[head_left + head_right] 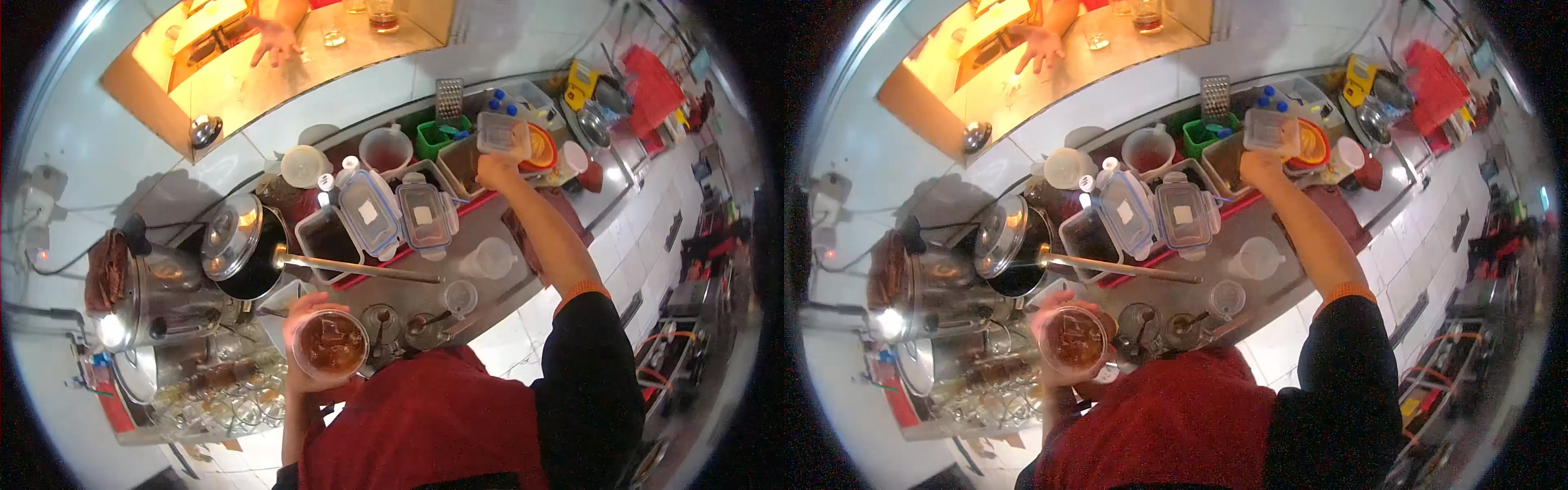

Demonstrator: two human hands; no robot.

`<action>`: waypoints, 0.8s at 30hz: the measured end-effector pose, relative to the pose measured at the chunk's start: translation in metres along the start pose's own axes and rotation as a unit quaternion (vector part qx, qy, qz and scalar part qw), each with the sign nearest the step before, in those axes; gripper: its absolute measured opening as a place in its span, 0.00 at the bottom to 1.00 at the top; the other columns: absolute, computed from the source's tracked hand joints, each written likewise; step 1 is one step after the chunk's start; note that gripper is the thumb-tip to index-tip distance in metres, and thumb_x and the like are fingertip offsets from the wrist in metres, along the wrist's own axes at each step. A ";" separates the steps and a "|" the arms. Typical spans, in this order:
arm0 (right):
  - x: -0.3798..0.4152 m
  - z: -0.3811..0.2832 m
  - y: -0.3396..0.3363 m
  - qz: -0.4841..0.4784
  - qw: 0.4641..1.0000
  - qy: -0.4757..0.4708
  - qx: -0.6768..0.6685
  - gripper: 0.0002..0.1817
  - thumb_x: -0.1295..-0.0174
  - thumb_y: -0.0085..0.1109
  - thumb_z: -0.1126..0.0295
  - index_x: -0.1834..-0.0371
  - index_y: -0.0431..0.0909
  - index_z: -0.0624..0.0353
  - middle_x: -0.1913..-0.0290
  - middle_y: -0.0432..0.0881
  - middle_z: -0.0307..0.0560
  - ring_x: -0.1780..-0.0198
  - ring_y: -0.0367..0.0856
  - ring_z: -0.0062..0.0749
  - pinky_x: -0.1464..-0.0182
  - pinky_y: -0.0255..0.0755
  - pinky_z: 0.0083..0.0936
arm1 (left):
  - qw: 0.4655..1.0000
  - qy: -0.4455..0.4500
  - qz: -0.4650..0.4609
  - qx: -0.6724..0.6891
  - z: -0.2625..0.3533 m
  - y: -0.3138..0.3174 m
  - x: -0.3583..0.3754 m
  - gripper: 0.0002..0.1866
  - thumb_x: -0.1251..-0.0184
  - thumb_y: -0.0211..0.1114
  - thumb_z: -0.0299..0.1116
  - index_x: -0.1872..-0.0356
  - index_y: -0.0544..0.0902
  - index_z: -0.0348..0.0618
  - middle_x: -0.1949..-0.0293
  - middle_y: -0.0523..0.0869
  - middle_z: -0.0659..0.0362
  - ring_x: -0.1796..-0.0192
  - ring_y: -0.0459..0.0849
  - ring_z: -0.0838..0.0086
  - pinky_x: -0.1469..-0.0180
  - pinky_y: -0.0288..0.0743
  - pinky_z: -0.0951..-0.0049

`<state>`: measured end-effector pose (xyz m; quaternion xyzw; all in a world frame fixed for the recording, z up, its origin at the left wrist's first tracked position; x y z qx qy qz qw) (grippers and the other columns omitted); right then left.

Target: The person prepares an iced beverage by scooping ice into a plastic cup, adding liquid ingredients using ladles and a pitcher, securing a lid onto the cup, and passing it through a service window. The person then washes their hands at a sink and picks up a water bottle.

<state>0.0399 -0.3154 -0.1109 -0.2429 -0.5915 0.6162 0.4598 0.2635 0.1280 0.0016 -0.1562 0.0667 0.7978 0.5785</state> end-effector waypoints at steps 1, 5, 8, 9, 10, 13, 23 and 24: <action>-0.011 -0.008 0.007 -0.025 0.997 -0.054 0.040 0.15 0.42 0.60 0.58 0.60 0.87 0.57 0.56 0.86 0.58 0.52 0.85 0.51 0.48 0.78 0.43 | 0.999 -0.049 0.014 -0.002 -0.016 -0.005 0.005 0.51 0.72 0.87 0.37 0.40 0.67 0.42 0.38 0.73 0.44 0.35 0.74 0.57 0.39 0.76 0.60; -0.027 -0.009 0.021 -0.089 0.983 -0.137 0.079 0.16 0.45 0.61 0.57 0.66 0.88 0.58 0.58 0.87 0.58 0.53 0.87 0.47 0.50 0.79 0.41 | 0.990 -0.089 0.067 0.084 -0.018 -0.006 0.009 0.53 0.72 0.87 0.37 0.37 0.65 0.43 0.38 0.73 0.45 0.38 0.77 0.59 0.40 0.77 0.61; -0.054 0.010 0.060 -0.100 0.972 -0.148 0.153 0.15 0.47 0.61 0.57 0.68 0.89 0.55 0.58 0.88 0.56 0.54 0.87 0.44 0.54 0.80 0.40 | 0.995 -0.050 0.054 0.070 -0.013 -0.002 0.006 0.54 0.70 0.87 0.34 0.36 0.64 0.44 0.37 0.71 0.44 0.41 0.80 0.60 0.42 0.79 0.62; -0.064 0.023 0.084 -0.100 0.973 -0.146 0.147 0.15 0.47 0.61 0.57 0.68 0.89 0.55 0.58 0.88 0.56 0.54 0.87 0.44 0.54 0.80 0.40 | 0.994 -0.051 0.049 0.085 -0.011 0.000 0.004 0.53 0.69 0.86 0.33 0.35 0.63 0.44 0.37 0.70 0.44 0.41 0.80 0.60 0.41 0.79 0.61; -0.076 0.035 0.098 -0.019 0.975 -0.135 0.175 0.12 0.47 0.60 0.62 0.68 0.89 0.55 0.59 0.88 0.53 0.56 0.88 0.43 0.56 0.81 0.40 | 0.993 -0.052 0.043 0.099 -0.010 0.001 0.002 0.53 0.67 0.86 0.31 0.35 0.62 0.44 0.36 0.69 0.43 0.40 0.79 0.60 0.41 0.79 0.61; -0.057 0.026 0.080 0.052 0.979 -0.078 0.180 0.09 0.48 0.59 0.68 0.69 0.89 0.52 0.59 0.89 0.50 0.58 0.89 0.40 0.60 0.81 0.40 | 0.998 -0.012 0.021 0.066 -0.007 0.007 -0.006 0.53 0.65 0.85 0.30 0.35 0.61 0.45 0.36 0.68 0.42 0.39 0.78 0.59 0.41 0.79 0.60; -0.029 0.007 0.028 -0.131 0.975 -0.137 0.120 0.09 0.49 0.62 0.67 0.73 0.87 0.60 0.60 0.88 0.57 0.57 0.87 0.52 0.56 0.79 0.41 | 0.994 -0.013 -0.005 0.104 -0.010 0.011 0.012 0.54 0.66 0.86 0.32 0.35 0.59 0.43 0.35 0.65 0.43 0.39 0.78 0.58 0.42 0.79 0.60; -0.032 0.008 0.034 -0.128 0.975 -0.134 0.122 0.09 0.49 0.62 0.67 0.73 0.87 0.60 0.60 0.88 0.57 0.57 0.87 0.52 0.56 0.79 0.41 | 0.993 -0.008 0.005 0.120 -0.011 0.009 0.014 0.54 0.65 0.86 0.32 0.35 0.59 0.42 0.35 0.65 0.43 0.39 0.79 0.58 0.42 0.79 0.60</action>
Point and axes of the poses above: each hand's wrist, its own x-axis away from the middle knuckle, its own y-axis out of the palm, z = x × y, the point moved 9 cm from there along -x, towards the middle knuckle
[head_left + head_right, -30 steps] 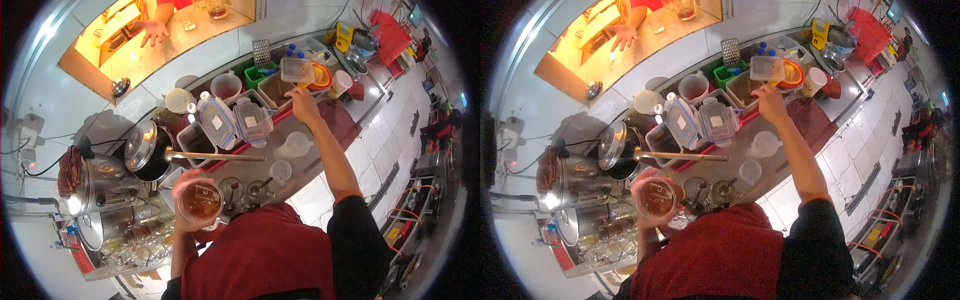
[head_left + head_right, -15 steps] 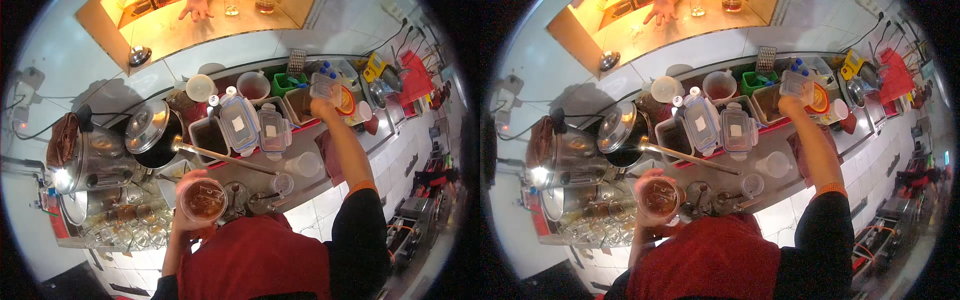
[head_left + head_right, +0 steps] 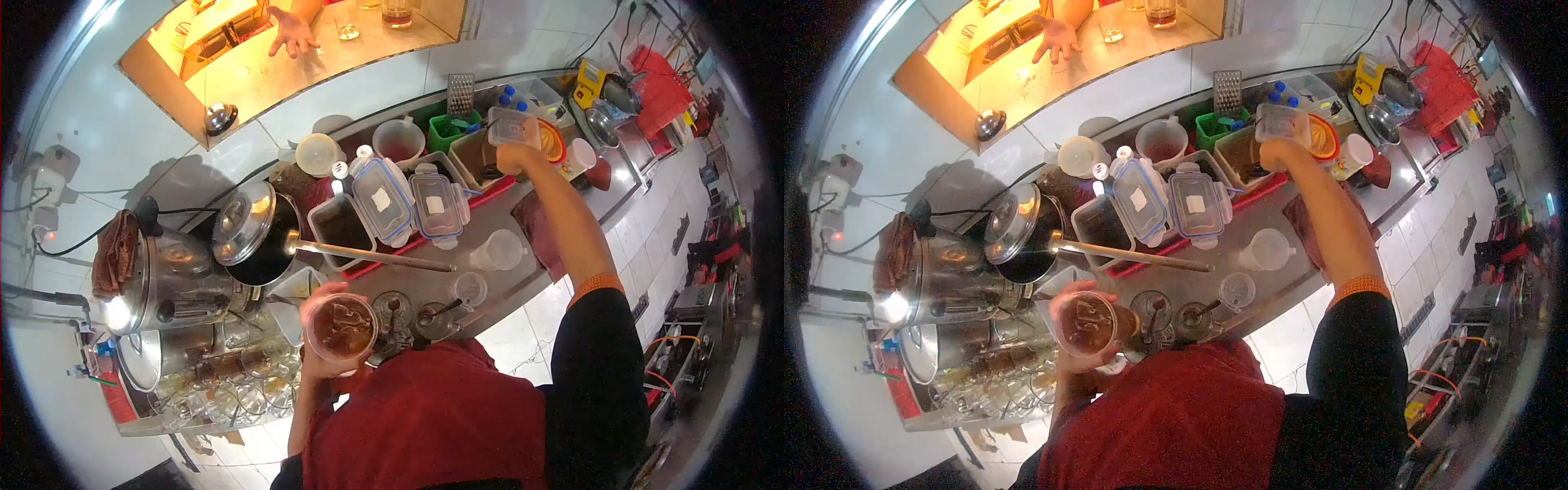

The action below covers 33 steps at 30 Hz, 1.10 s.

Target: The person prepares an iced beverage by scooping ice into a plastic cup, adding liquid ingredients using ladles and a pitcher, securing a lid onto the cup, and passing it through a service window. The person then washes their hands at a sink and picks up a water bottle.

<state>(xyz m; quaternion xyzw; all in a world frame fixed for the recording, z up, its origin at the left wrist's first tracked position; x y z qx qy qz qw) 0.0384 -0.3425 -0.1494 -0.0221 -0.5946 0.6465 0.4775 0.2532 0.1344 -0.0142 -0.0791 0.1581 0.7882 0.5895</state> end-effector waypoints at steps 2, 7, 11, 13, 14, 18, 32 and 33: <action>0.001 -0.021 0.007 0.007 0.990 -0.103 0.091 0.11 0.47 0.61 0.66 0.71 0.87 0.63 0.61 0.87 0.60 0.56 0.86 0.56 0.54 0.78 0.44 | 1.000 -0.008 0.013 -0.009 -0.007 -0.005 0.010 0.54 0.65 0.86 0.32 0.35 0.59 0.42 0.35 0.65 0.43 0.40 0.79 0.58 0.41 0.78 0.60; 0.030 -0.024 -0.023 0.208 0.965 0.021 -0.160 0.17 0.41 0.60 0.61 0.75 0.85 0.66 0.67 0.86 0.60 0.64 0.86 0.50 0.60 0.79 0.42 | 0.999 -0.044 0.031 0.009 -0.014 -0.011 0.025 0.53 0.64 0.85 0.32 0.35 0.59 0.42 0.35 0.65 0.44 0.40 0.79 0.58 0.41 0.77 0.59; 0.044 -0.043 -0.010 -0.014 0.959 0.063 -0.274 0.21 0.39 0.62 0.56 0.79 0.84 0.65 0.74 0.85 0.55 0.75 0.84 0.37 0.72 0.78 0.35 | 0.998 -0.033 0.045 0.017 -0.001 -0.009 0.032 0.53 0.63 0.85 0.32 0.35 0.58 0.43 0.35 0.65 0.45 0.39 0.79 0.58 0.40 0.77 0.59; 0.039 -0.041 -0.003 -0.019 0.953 0.056 -0.298 0.21 0.40 0.62 0.56 0.79 0.84 0.65 0.76 0.84 0.53 0.77 0.82 0.36 0.74 0.77 0.36 | 0.997 -0.050 0.056 0.017 0.007 -0.009 0.033 0.53 0.64 0.84 0.32 0.34 0.58 0.43 0.35 0.65 0.45 0.39 0.78 0.59 0.40 0.77 0.58; 0.036 -0.040 0.001 -0.028 0.946 0.053 -0.320 0.21 0.40 0.62 0.55 0.79 0.84 0.65 0.78 0.82 0.51 0.79 0.81 0.34 0.75 0.77 0.36 | 0.997 -0.052 0.056 0.015 0.007 -0.012 0.035 0.53 0.64 0.84 0.32 0.34 0.58 0.43 0.35 0.65 0.45 0.39 0.78 0.59 0.40 0.77 0.58; 0.034 -0.032 0.009 -0.035 0.940 0.083 -0.329 0.19 0.39 0.61 0.58 0.78 0.84 0.64 0.79 0.83 0.51 0.78 0.82 0.34 0.73 0.76 0.35 | 0.998 -0.035 0.045 0.006 0.004 -0.020 0.039 0.54 0.64 0.84 0.32 0.34 0.58 0.43 0.35 0.66 0.45 0.39 0.78 0.58 0.40 0.77 0.58; 0.165 -0.005 -0.076 0.513 0.457 0.042 -0.725 0.09 0.27 0.55 0.64 0.57 0.76 0.59 0.69 0.86 0.44 0.72 0.83 0.21 0.74 0.72 0.17 | 0.996 -0.091 -0.004 -0.016 -0.005 -0.028 0.009 0.52 0.64 0.84 0.30 0.35 0.59 0.43 0.36 0.66 0.45 0.40 0.77 0.61 0.41 0.78 0.60; 0.174 -0.007 -0.089 0.547 0.444 -0.009 -0.710 0.09 0.27 0.55 0.65 0.58 0.74 0.60 0.72 0.82 0.41 0.75 0.78 0.18 0.75 0.69 0.16 | 0.999 -0.043 -0.013 -0.027 0.006 -0.017 -0.002 0.52 0.65 0.85 0.29 0.35 0.59 0.43 0.36 0.66 0.45 0.39 0.77 0.61 0.41 0.78 0.61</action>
Point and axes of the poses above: each hand's wrist, its own x-axis away from the middle knuckle, its own y-axis out of the palm, z = x × y, the point moved 9 cm from there along -x, towards the middle knuckle
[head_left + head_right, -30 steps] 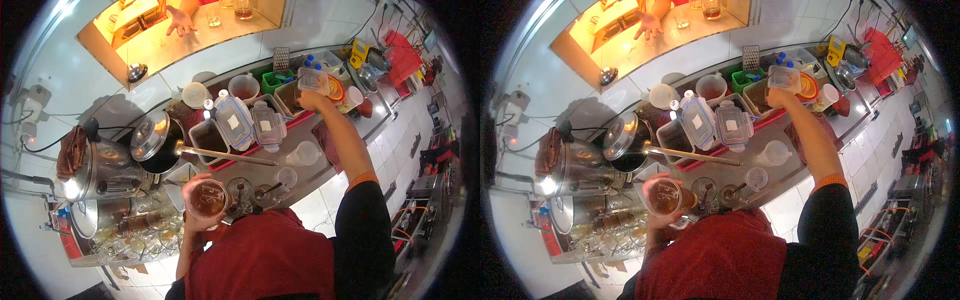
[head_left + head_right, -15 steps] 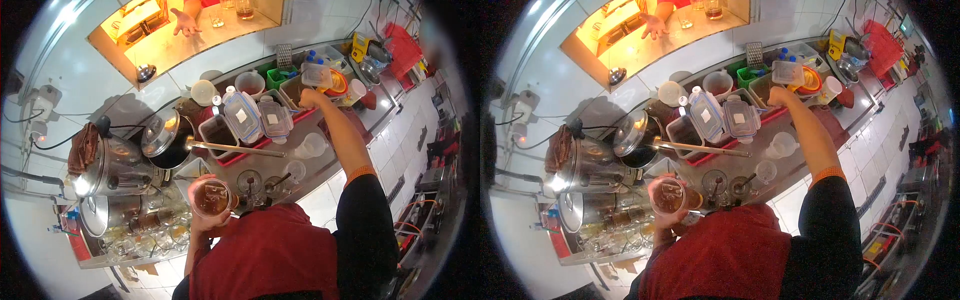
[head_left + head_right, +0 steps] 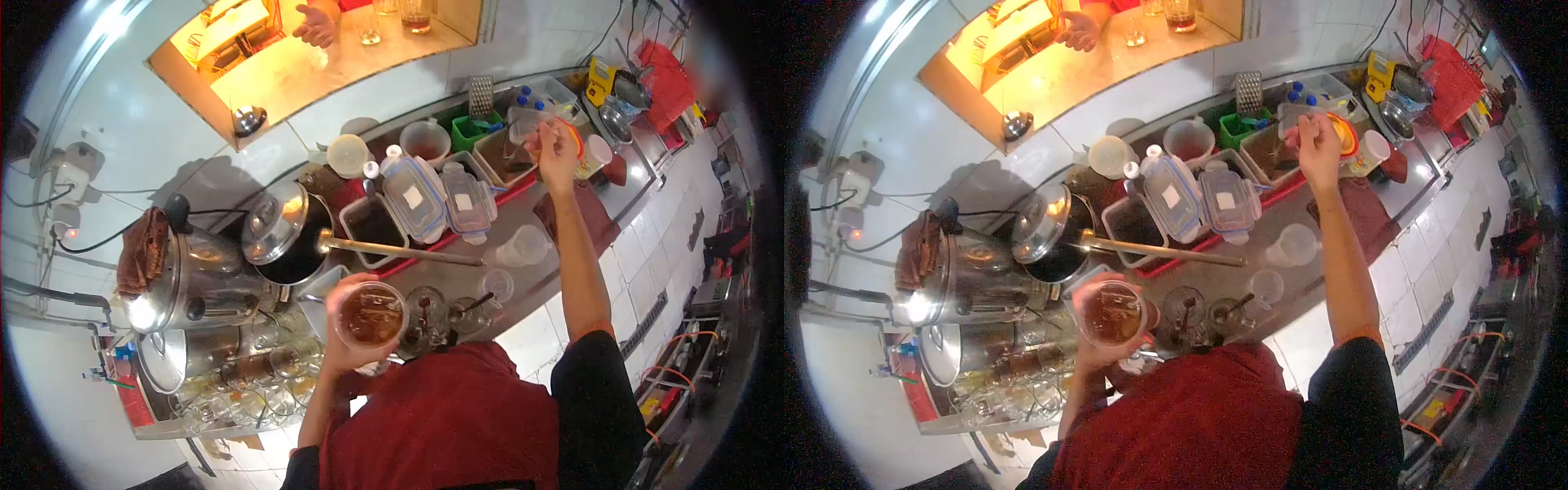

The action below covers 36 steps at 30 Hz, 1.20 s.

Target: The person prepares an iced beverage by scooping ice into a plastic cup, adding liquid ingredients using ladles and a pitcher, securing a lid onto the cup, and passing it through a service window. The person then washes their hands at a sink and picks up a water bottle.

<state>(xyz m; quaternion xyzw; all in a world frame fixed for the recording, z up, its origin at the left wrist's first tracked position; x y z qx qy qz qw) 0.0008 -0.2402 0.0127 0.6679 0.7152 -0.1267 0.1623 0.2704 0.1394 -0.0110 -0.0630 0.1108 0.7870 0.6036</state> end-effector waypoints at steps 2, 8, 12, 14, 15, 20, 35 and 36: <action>-0.001 -0.027 -0.002 -0.023 0.994 -0.077 0.072 0.08 0.27 0.53 0.66 0.57 0.74 0.60 0.73 0.80 0.39 0.76 0.76 0.17 0.75 0.68 0.16 | 0.999 0.021 -0.031 0.020 0.002 0.006 -0.011 0.53 0.66 0.85 0.26 0.35 0.61 0.44 0.36 0.66 0.46 0.38 0.77 0.63 0.41 0.78 0.62; 0.007 -0.114 -0.009 -0.020 0.989 -0.137 0.044 0.13 0.23 0.48 0.62 0.53 0.74 0.62 0.75 0.71 0.35 0.77 0.67 0.16 0.75 0.62 0.15 | 0.993 0.092 -0.057 -0.044 0.032 0.025 -0.040 0.49 0.63 0.83 0.25 0.36 0.62 0.43 0.38 0.70 0.47 0.39 0.77 0.63 0.40 0.78 0.62; 0.043 -0.206 -0.003 -0.062 0.989 -0.135 0.005 0.18 0.23 0.47 0.57 0.49 0.75 0.64 0.75 0.71 0.36 0.77 0.67 0.17 0.75 0.61 0.15 | 0.996 0.089 -0.023 -0.010 0.029 0.032 -0.050 0.47 0.62 0.82 0.26 0.36 0.63 0.41 0.41 0.72 0.50 0.40 0.78 0.64 0.38 0.74 0.62; 0.074 -0.244 0.001 -0.095 0.983 -0.157 -0.017 0.20 0.23 0.47 0.56 0.49 0.75 0.65 0.75 0.71 0.36 0.77 0.67 0.17 0.75 0.62 0.15 | 0.990 0.110 -0.020 -0.091 0.025 0.028 -0.053 0.51 0.63 0.84 0.28 0.35 0.62 0.39 0.41 0.71 0.52 0.38 0.75 0.65 0.35 0.70 0.63; 0.095 -0.260 0.013 -0.167 0.973 -0.158 -0.001 0.21 0.24 0.47 0.55 0.50 0.76 0.65 0.74 0.73 0.36 0.77 0.68 0.17 0.75 0.62 0.16 | 0.986 0.119 -0.011 -0.115 0.033 0.030 -0.053 0.52 0.63 0.84 0.28 0.34 0.61 0.38 0.40 0.71 0.53 0.37 0.74 0.65 0.34 0.68 0.64; 0.167 -0.319 0.077 -0.404 0.836 -0.359 0.096 0.16 0.30 0.55 0.56 0.55 0.79 0.58 0.73 0.77 0.39 0.76 0.76 0.28 0.74 0.69 0.24 | 0.996 0.087 -0.021 -0.024 0.024 0.038 -0.052 0.53 0.63 0.84 0.27 0.33 0.60 0.38 0.40 0.71 0.52 0.38 0.75 0.65 0.34 0.69 0.63; 0.176 -0.297 0.147 -0.510 0.794 -0.310 0.119 0.11 0.37 0.61 0.60 0.67 0.77 0.56 0.72 0.78 0.44 0.70 0.79 0.44 0.69 0.70 0.37 | 0.993 0.097 -0.065 -0.021 0.041 0.057 -0.021 0.50 0.65 0.84 0.27 0.36 0.64 0.42 0.40 0.72 0.50 0.37 0.74 0.62 0.34 0.68 0.62; 0.182 -0.297 0.147 -0.505 0.794 -0.319 0.117 0.11 0.37 0.61 0.60 0.67 0.77 0.56 0.72 0.78 0.44 0.70 0.79 0.44 0.69 0.70 0.37 | 0.994 0.089 -0.062 -0.019 0.039 0.056 -0.019 0.50 0.65 0.84 0.27 0.36 0.65 0.42 0.40 0.72 0.50 0.37 0.74 0.61 0.34 0.68 0.61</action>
Point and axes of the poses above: each hand's wrist, its own x-axis away from the middle knuckle, its own y-axis out of the palm, z = x × y, the point moved 9 cm from there along -x, towards the middle knuckle
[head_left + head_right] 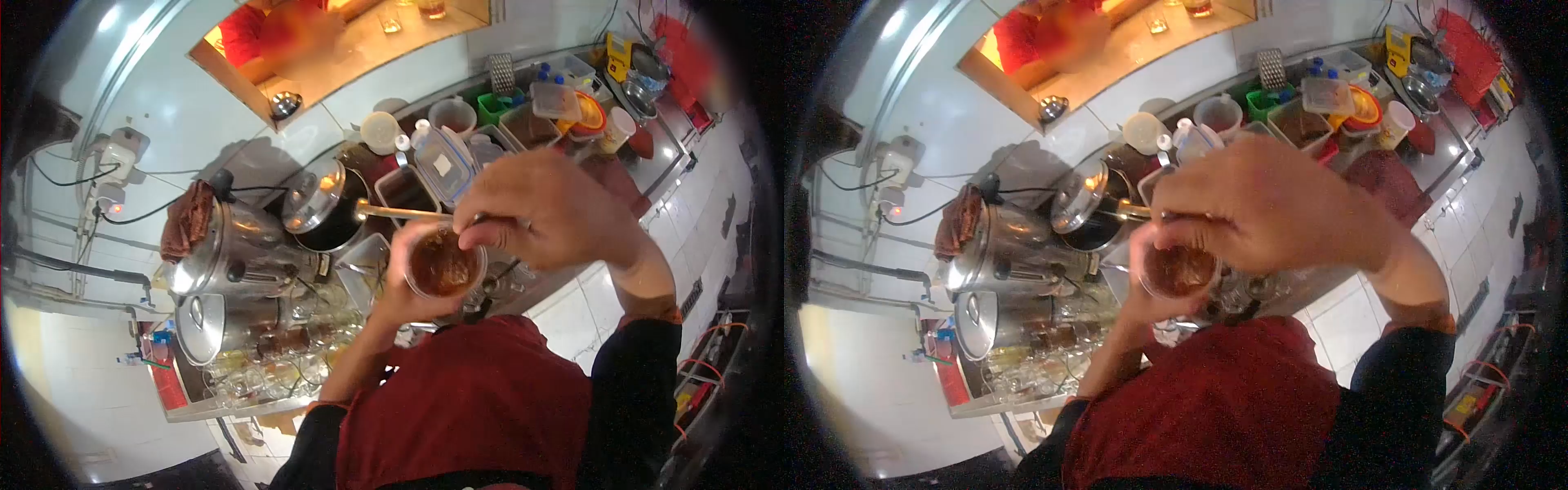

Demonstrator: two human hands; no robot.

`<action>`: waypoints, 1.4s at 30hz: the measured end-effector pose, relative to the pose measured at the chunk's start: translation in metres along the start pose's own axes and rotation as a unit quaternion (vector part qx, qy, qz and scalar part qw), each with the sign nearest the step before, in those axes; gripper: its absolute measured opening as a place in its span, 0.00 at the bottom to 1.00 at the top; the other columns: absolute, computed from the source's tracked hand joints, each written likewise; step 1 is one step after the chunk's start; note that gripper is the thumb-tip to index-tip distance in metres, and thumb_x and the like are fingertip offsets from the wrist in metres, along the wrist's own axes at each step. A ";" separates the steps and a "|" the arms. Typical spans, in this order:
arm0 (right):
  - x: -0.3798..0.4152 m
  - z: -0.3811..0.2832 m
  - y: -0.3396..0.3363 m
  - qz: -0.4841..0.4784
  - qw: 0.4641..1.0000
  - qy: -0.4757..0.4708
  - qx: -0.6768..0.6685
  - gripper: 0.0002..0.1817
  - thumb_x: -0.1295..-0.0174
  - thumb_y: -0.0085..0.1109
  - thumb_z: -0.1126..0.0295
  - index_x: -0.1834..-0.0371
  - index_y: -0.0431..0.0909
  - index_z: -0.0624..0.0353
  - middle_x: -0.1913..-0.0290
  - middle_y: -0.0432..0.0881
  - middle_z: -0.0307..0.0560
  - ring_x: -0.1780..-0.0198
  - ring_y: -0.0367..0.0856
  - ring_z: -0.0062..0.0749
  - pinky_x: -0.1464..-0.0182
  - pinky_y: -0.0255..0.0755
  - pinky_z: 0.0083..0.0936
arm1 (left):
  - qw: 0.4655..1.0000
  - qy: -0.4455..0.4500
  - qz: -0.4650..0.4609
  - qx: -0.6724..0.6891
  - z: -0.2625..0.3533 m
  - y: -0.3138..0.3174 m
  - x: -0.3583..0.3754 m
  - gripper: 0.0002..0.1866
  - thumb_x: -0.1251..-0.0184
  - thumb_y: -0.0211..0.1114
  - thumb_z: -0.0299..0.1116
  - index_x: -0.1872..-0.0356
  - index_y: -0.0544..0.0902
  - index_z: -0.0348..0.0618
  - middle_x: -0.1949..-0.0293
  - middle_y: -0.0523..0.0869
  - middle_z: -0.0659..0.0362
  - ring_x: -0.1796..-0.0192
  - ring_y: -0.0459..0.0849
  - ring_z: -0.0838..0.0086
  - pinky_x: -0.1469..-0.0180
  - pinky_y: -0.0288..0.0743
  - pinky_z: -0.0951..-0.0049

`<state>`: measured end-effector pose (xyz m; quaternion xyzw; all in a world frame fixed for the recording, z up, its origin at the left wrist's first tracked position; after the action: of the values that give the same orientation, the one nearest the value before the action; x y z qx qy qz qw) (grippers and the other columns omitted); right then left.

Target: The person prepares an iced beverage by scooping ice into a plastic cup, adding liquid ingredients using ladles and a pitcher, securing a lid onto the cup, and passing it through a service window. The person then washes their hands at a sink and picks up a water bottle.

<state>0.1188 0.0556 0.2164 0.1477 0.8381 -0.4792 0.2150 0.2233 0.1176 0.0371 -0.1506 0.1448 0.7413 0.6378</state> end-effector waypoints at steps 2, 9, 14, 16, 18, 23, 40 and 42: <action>0.004 0.010 0.021 -0.030 0.997 0.062 0.034 0.10 0.36 0.60 0.61 0.66 0.78 0.56 0.71 0.79 0.44 0.68 0.80 0.46 0.67 0.71 0.39 | 1.000 0.025 0.003 -0.004 0.001 0.002 0.000 0.49 0.66 0.83 0.26 0.36 0.65 0.43 0.40 0.71 0.49 0.36 0.72 0.59 0.34 0.67 0.60; 0.012 -0.007 0.013 -0.041 0.993 0.053 0.101 0.09 0.34 0.55 0.64 0.57 0.78 0.56 0.69 0.82 0.50 0.68 0.84 0.48 0.68 0.74 0.42 | 0.996 0.073 -0.022 -0.055 0.019 0.010 -0.005 0.51 0.68 0.84 0.27 0.36 0.65 0.42 0.38 0.68 0.47 0.34 0.70 0.57 0.33 0.66 0.59; 0.031 0.002 0.022 -0.021 0.991 0.078 0.110 0.08 0.37 0.60 0.64 0.61 0.78 0.56 0.70 0.81 0.45 0.68 0.83 0.43 0.68 0.74 0.38 | 0.994 0.088 -0.050 -0.046 0.023 0.021 -0.003 0.51 0.70 0.84 0.30 0.36 0.66 0.43 0.37 0.67 0.45 0.33 0.67 0.54 0.32 0.62 0.54; 0.037 0.000 0.017 0.034 0.991 0.081 0.103 0.08 0.39 0.63 0.63 0.68 0.77 0.55 0.72 0.79 0.43 0.69 0.82 0.42 0.68 0.73 0.36 | 0.994 0.088 -0.057 -0.043 0.025 0.025 -0.002 0.51 0.70 0.84 0.30 0.36 0.66 0.43 0.37 0.67 0.45 0.33 0.67 0.54 0.32 0.62 0.53; 0.048 0.006 0.026 -0.002 0.988 0.114 0.107 0.09 0.41 0.65 0.63 0.71 0.80 0.55 0.72 0.79 0.44 0.69 0.82 0.41 0.69 0.73 0.36 | 0.991 0.091 -0.070 -0.067 0.027 0.031 -0.004 0.51 0.70 0.84 0.32 0.36 0.67 0.43 0.36 0.67 0.44 0.32 0.66 0.53 0.32 0.61 0.53; 0.069 0.013 0.016 0.014 0.987 0.148 0.065 0.09 0.39 0.62 0.63 0.72 0.81 0.56 0.71 0.80 0.46 0.68 0.82 0.44 0.66 0.74 0.39 | 0.994 0.074 -0.069 -0.050 0.020 0.040 0.005 0.52 0.71 0.85 0.35 0.36 0.68 0.41 0.34 0.67 0.43 0.30 0.64 0.52 0.30 0.60 0.53; 0.073 -0.014 0.011 0.037 0.990 0.115 0.067 0.10 0.39 0.61 0.62 0.70 0.82 0.58 0.73 0.80 0.47 0.67 0.82 0.46 0.65 0.74 0.40 | 0.992 0.089 -0.076 -0.040 0.025 0.057 0.020 0.52 0.69 0.85 0.34 0.35 0.66 0.45 0.33 0.65 0.44 0.30 0.65 0.54 0.30 0.61 0.54; 0.074 -0.016 0.024 0.003 0.993 0.102 0.065 0.10 0.40 0.61 0.62 0.70 0.82 0.57 0.73 0.80 0.47 0.68 0.82 0.46 0.64 0.73 0.41 | 0.994 0.083 -0.066 -0.016 0.029 0.059 0.022 0.52 0.69 0.85 0.33 0.35 0.66 0.45 0.33 0.65 0.45 0.30 0.65 0.54 0.30 0.61 0.54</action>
<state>0.0629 0.0846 0.1686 0.2119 0.8225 -0.5141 0.1195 0.1602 0.1406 0.0560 -0.2315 0.1752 0.6849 0.6683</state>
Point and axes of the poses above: each hand's wrist, its own x-axis away from the middle knuckle, its own y-axis out of the palm, z = x × y, the point moved 9 cm from there along -x, towards the middle knuckle
